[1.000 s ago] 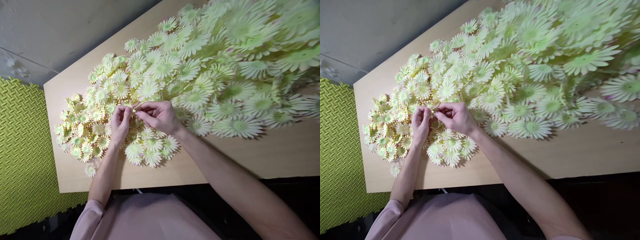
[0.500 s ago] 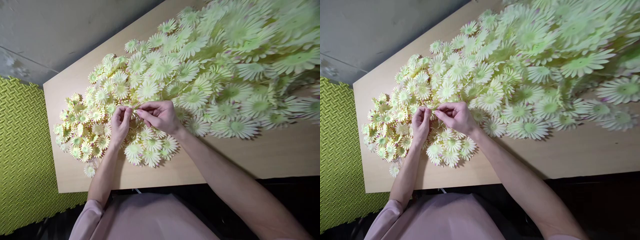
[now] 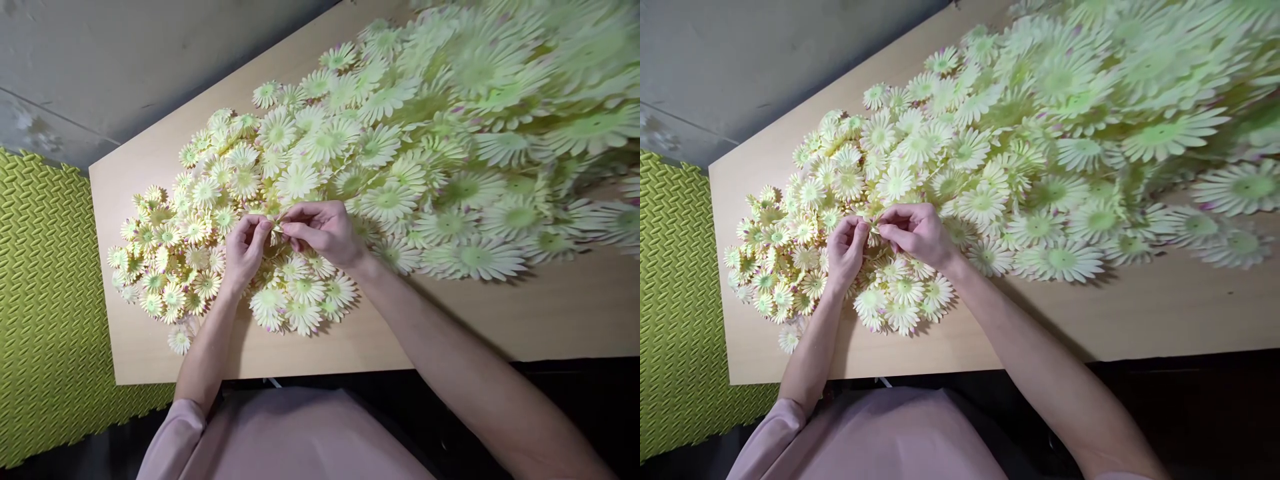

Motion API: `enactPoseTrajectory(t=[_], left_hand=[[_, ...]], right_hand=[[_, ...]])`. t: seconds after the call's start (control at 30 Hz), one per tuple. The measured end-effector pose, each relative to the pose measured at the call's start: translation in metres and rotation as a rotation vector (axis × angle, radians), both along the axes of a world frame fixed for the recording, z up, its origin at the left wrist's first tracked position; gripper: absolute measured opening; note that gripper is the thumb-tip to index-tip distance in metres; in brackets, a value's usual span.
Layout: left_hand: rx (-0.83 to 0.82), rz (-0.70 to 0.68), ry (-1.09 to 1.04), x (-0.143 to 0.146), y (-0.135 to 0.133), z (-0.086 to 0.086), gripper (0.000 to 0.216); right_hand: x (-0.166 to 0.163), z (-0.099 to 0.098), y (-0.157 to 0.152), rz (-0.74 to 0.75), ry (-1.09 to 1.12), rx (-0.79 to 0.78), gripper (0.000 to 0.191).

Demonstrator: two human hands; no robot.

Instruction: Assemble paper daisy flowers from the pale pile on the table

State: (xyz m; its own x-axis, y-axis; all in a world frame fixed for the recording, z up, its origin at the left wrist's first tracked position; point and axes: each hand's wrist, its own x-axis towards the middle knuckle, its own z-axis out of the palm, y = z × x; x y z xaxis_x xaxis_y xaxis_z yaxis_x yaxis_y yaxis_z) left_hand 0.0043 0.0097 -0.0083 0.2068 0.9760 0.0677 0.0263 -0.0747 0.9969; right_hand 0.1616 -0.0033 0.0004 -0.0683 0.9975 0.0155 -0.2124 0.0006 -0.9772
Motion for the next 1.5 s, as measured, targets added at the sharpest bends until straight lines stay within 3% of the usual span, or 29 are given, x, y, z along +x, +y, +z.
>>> enactPoseTrajectory(t=[0.17, 0.3, 0.5, 0.6, 0.77, 1.0, 1.2, 1.4, 1.5], left_hand=[[-0.034, -0.047, -0.098, 0.000, -0.005, 0.004, 0.032], [-0.025, -0.115, -0.047, 0.001, -0.007, 0.007, 0.039], [0.043, -0.074, 0.025, -0.002, -0.005, 0.006, 0.027], [0.081, -0.037, 0.079, -0.003, -0.005, 0.006, 0.030], [0.011, -0.118, 0.014, -0.001, -0.009, 0.007, 0.042], [0.064, 0.002, 0.099, -0.001, -0.007, 0.005, 0.029], [-0.133, 0.053, -0.208, -0.003, -0.001, -0.001, 0.027], [-0.193, 0.088, -0.272, -0.004, 0.000, -0.002, 0.030], [-0.189, 0.126, -0.292, -0.006, 0.001, -0.002, 0.032]], right_hand=[[-0.001, 0.001, -0.002, -0.061, -0.035, 0.012, 0.011], [0.001, -0.002, -0.001, -0.032, -0.047, 0.045, 0.008], [0.004, -0.004, 0.000, -0.017, -0.015, 0.032, 0.007], [0.003, -0.005, 0.000, -0.029, -0.035, 0.040, 0.005], [0.003, -0.006, 0.000, -0.011, -0.059, 0.068, 0.004], [0.004, -0.006, 0.000, -0.007, -0.071, 0.050, 0.007], [0.007, -0.006, 0.002, -0.018, -0.061, 0.072, 0.005], [0.015, -0.007, 0.004, -0.032, 0.327, -0.039, 0.006], [0.029, -0.004, 0.008, -0.136, 0.565, -0.052, 0.012]])
